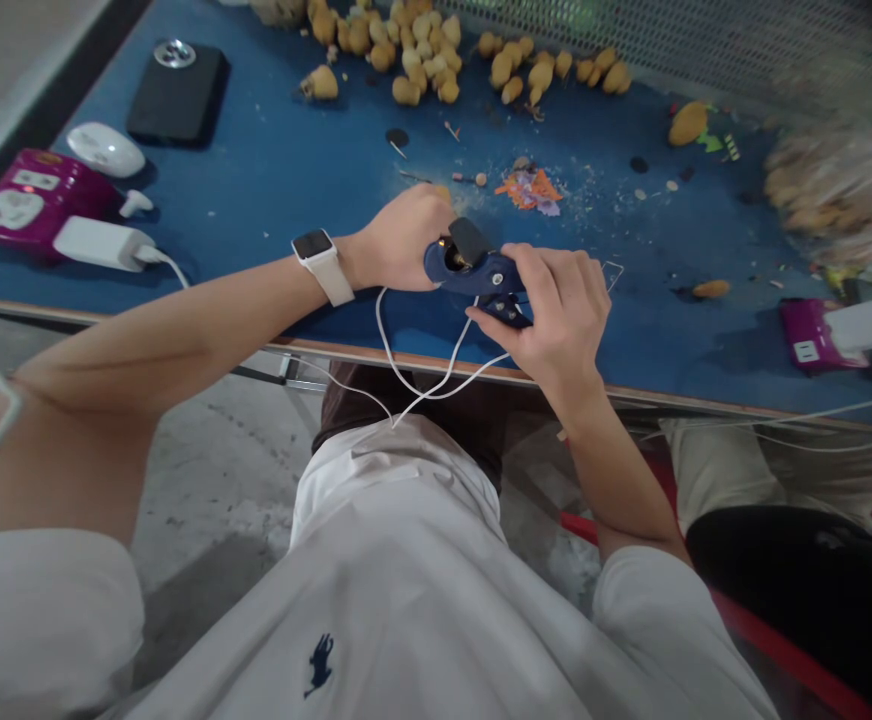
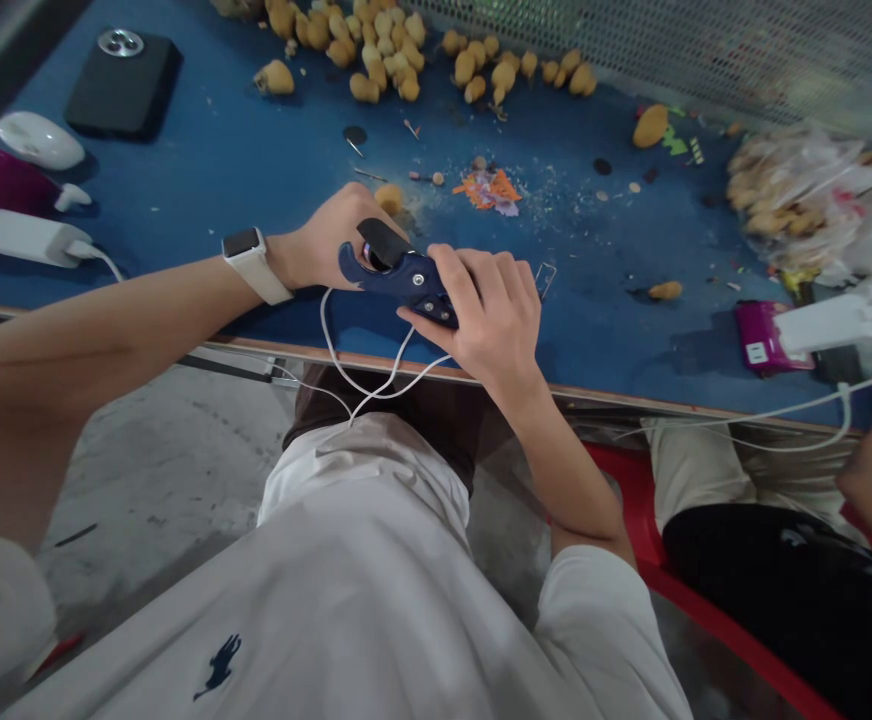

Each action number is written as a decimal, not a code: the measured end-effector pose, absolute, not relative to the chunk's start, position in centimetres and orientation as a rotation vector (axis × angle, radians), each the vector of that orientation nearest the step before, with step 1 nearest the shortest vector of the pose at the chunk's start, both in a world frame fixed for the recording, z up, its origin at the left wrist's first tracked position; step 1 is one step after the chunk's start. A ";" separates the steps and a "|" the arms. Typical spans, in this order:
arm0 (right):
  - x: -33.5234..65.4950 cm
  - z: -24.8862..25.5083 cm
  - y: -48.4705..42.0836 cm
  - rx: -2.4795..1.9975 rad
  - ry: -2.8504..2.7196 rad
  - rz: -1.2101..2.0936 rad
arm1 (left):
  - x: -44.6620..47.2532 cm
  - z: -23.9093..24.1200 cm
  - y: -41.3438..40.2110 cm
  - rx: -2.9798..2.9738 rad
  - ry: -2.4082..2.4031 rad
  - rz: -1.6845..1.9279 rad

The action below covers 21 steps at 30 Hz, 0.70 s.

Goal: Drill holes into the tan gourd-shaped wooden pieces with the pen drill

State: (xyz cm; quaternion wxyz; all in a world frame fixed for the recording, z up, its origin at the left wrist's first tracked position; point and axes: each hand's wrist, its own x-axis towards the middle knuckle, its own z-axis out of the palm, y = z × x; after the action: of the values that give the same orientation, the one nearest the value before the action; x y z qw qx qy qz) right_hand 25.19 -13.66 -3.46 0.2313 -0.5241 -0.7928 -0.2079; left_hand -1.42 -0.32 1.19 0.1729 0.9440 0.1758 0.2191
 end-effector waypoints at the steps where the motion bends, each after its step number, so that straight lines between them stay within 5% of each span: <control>1: 25.2 -3.4 -13.7 -1.446 -2.184 -0.559 | -1.4 1.2 -0.3 2.675 0.473 0.625; 21: 24.9 -3.1 -13.9 -1.429 -2.203 -0.565 | -1.8 0.6 0.2 2.742 0.612 0.579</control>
State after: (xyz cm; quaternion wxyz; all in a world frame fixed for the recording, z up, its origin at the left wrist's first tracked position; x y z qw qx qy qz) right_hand 24.89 -13.93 -3.15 0.2259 -0.5183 -0.7990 -0.2049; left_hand -1.83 0.22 0.63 0.1359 0.9470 0.2115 0.2000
